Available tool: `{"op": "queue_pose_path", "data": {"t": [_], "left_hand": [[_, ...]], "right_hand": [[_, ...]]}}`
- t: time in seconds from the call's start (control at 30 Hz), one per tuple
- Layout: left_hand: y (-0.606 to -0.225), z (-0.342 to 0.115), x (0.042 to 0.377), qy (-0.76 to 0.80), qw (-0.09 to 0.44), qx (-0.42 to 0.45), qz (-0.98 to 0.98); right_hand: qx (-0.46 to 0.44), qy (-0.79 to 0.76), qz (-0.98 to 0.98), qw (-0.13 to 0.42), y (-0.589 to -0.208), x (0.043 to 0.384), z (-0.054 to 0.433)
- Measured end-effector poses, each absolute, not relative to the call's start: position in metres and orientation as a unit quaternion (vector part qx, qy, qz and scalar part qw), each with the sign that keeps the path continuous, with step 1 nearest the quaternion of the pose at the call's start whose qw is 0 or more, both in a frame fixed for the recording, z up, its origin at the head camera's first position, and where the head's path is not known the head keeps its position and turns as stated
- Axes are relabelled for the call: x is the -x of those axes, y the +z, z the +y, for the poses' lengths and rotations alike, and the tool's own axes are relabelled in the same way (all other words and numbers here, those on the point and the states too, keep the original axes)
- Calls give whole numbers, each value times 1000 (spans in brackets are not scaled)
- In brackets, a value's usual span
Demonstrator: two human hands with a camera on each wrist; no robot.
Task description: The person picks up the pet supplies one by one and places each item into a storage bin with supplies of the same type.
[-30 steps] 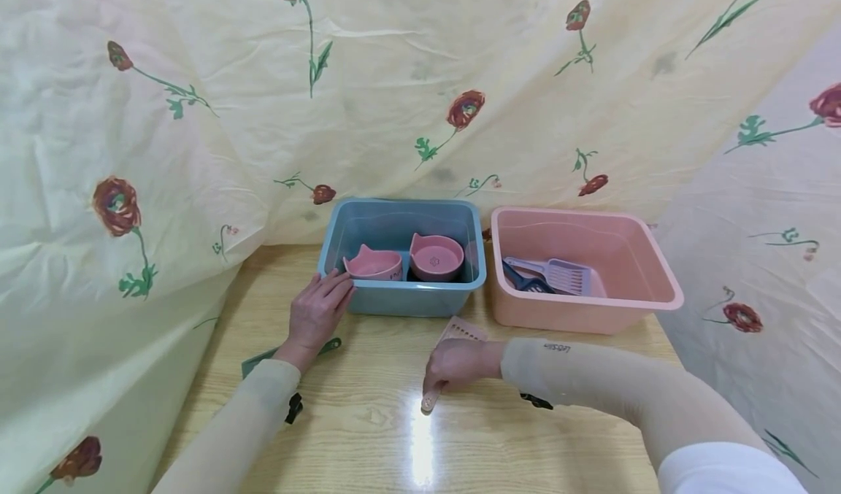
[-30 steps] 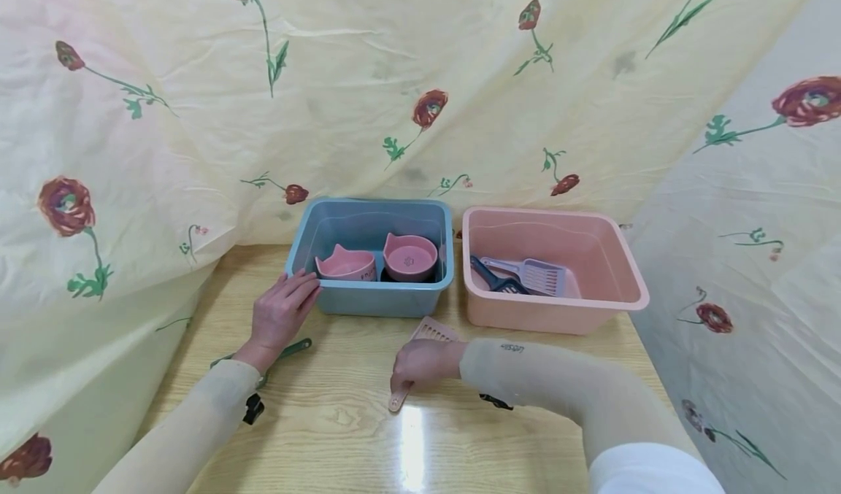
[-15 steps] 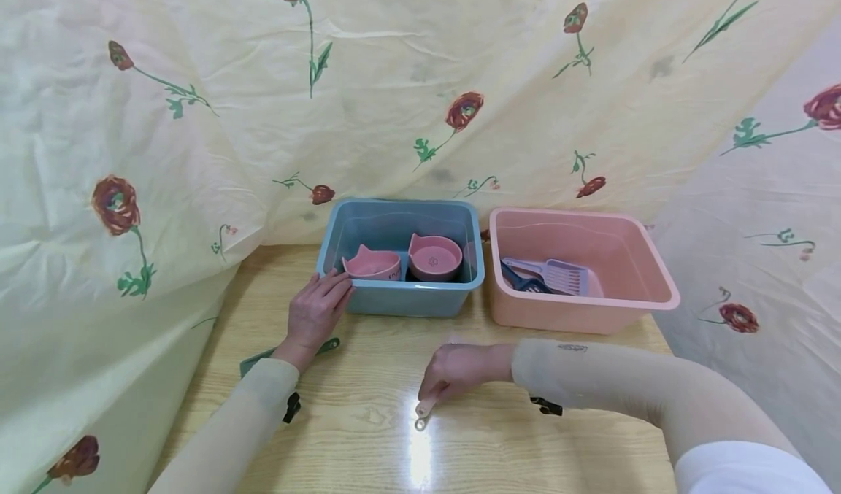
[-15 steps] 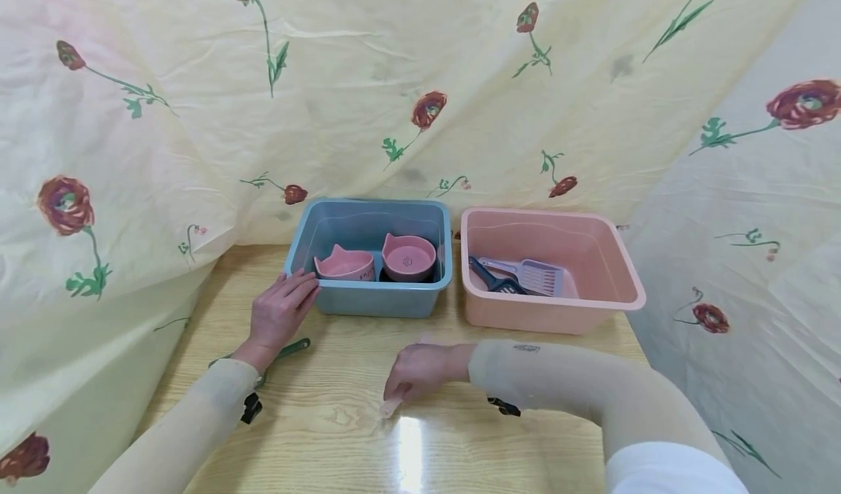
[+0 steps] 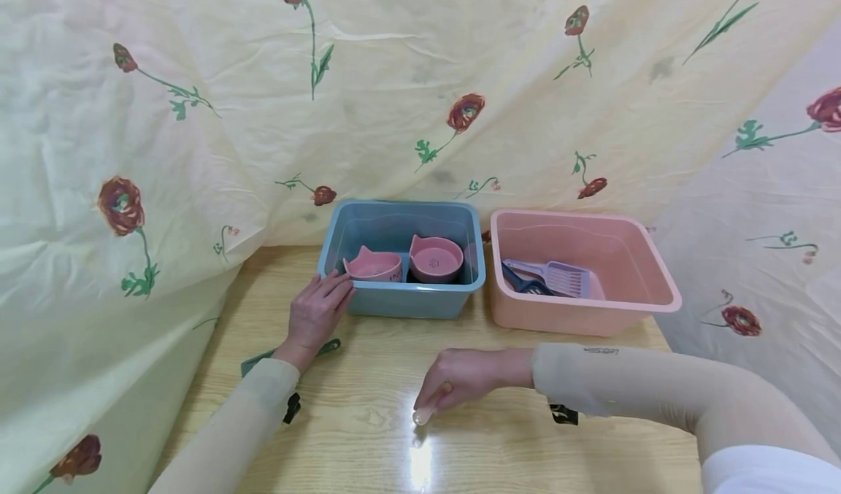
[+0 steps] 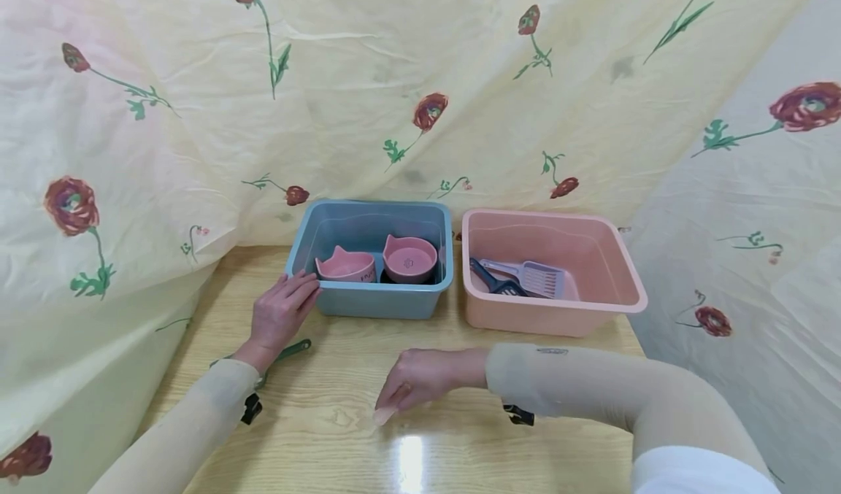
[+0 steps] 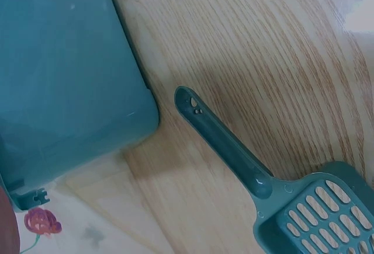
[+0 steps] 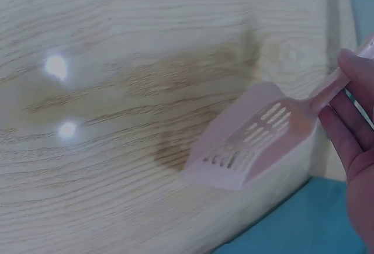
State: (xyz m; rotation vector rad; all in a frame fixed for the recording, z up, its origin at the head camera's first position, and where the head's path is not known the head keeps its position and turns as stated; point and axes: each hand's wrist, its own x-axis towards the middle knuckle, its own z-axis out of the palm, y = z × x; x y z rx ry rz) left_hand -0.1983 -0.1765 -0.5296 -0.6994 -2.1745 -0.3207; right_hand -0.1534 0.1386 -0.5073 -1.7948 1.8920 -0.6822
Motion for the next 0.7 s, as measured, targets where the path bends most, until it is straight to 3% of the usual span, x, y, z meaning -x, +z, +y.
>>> {"op": "queue_pose_path", "data": {"t": [0.37,0.7], "left_hand": [[-531,-176,198,-131,407,280,-859],[-532,-176,197,-132,404,282,-860]], "right_hand": [[557,-364,702,255,-451,142,133],[466,-538,653,259,-405,161,153]]}}
